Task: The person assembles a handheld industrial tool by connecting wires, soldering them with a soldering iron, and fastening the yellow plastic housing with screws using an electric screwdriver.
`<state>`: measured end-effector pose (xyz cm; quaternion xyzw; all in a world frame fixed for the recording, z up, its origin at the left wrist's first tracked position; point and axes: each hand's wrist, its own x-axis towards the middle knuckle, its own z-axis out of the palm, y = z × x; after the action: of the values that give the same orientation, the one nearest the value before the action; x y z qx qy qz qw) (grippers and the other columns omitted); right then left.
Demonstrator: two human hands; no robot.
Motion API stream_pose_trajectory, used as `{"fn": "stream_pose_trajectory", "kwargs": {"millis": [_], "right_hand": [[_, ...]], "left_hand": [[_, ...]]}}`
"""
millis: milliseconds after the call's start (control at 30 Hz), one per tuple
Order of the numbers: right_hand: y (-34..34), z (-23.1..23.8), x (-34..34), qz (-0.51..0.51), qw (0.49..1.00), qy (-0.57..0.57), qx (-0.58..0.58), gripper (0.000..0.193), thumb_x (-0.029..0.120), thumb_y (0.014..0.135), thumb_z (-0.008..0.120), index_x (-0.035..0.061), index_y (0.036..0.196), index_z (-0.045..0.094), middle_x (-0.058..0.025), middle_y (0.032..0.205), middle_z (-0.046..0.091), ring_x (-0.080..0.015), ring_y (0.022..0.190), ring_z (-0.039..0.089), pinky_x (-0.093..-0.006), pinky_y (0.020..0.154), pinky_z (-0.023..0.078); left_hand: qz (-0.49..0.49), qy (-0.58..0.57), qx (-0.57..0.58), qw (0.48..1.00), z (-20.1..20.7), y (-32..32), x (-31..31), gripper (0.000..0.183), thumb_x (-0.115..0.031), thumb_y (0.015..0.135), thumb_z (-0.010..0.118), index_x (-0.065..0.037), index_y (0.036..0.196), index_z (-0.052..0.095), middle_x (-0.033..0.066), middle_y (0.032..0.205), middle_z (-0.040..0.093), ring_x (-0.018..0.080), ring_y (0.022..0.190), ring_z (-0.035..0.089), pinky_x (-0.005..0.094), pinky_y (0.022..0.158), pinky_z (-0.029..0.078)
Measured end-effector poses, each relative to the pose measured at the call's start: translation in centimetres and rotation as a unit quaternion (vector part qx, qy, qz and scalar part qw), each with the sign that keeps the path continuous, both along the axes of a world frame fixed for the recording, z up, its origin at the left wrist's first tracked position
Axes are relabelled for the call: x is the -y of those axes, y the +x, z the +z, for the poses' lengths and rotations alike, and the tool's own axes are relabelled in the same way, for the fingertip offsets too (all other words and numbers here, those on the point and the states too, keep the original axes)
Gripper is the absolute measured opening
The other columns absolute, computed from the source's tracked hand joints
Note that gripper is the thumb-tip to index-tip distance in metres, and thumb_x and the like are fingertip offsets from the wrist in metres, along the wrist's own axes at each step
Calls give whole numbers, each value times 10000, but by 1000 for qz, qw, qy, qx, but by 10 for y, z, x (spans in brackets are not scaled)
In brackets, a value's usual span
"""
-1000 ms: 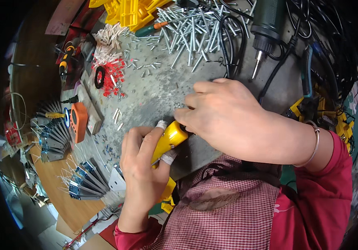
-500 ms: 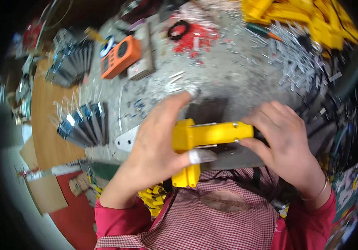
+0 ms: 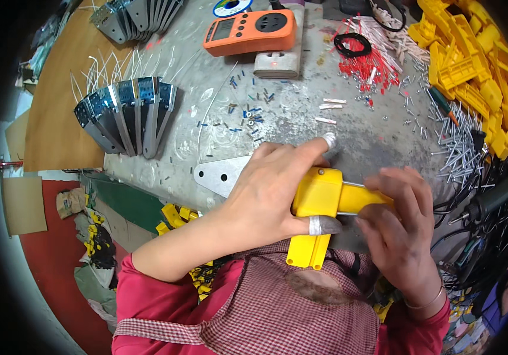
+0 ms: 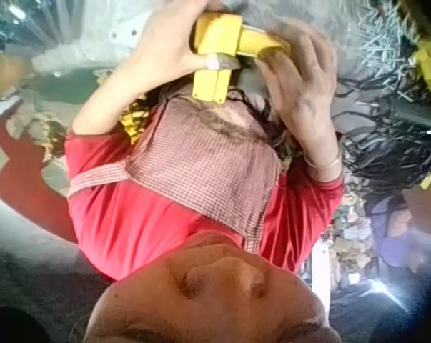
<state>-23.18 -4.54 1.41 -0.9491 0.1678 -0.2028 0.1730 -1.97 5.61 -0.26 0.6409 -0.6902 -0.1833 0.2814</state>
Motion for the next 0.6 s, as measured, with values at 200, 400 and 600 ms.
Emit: {"fn": "stream_pose_trajectory", "kwargs": {"millis": [200,400,600], "right_hand": [[11,10,7,10,995,104,-2,248,128,665,752,59,859,614,-82,1043,602,-302,999,576,-447,851,459],[33,0,11,-12,994,85,-66,189,65,698,721,48,848,607,-81,860,608,-259,734,580,-353,624,470],[35,0,8,-2,996,59,60,165,18,685,709,49,815,612,-61,746,558,-257,640,544,-349,545,448]], "left_hand": [[12,-56,-50,997,-12,0,-3,906,-378,625,815,-2,1321,373,137,975,615,349,905,587,448,862,396],[12,-46,-49,998,-13,4,-5,1026,-441,588,859,-13,1366,344,114,1101,664,298,982,623,409,873,401],[1,-73,-86,994,-13,6,-6,981,-428,608,850,-12,1349,361,126,1114,672,304,965,636,405,853,420]]}}
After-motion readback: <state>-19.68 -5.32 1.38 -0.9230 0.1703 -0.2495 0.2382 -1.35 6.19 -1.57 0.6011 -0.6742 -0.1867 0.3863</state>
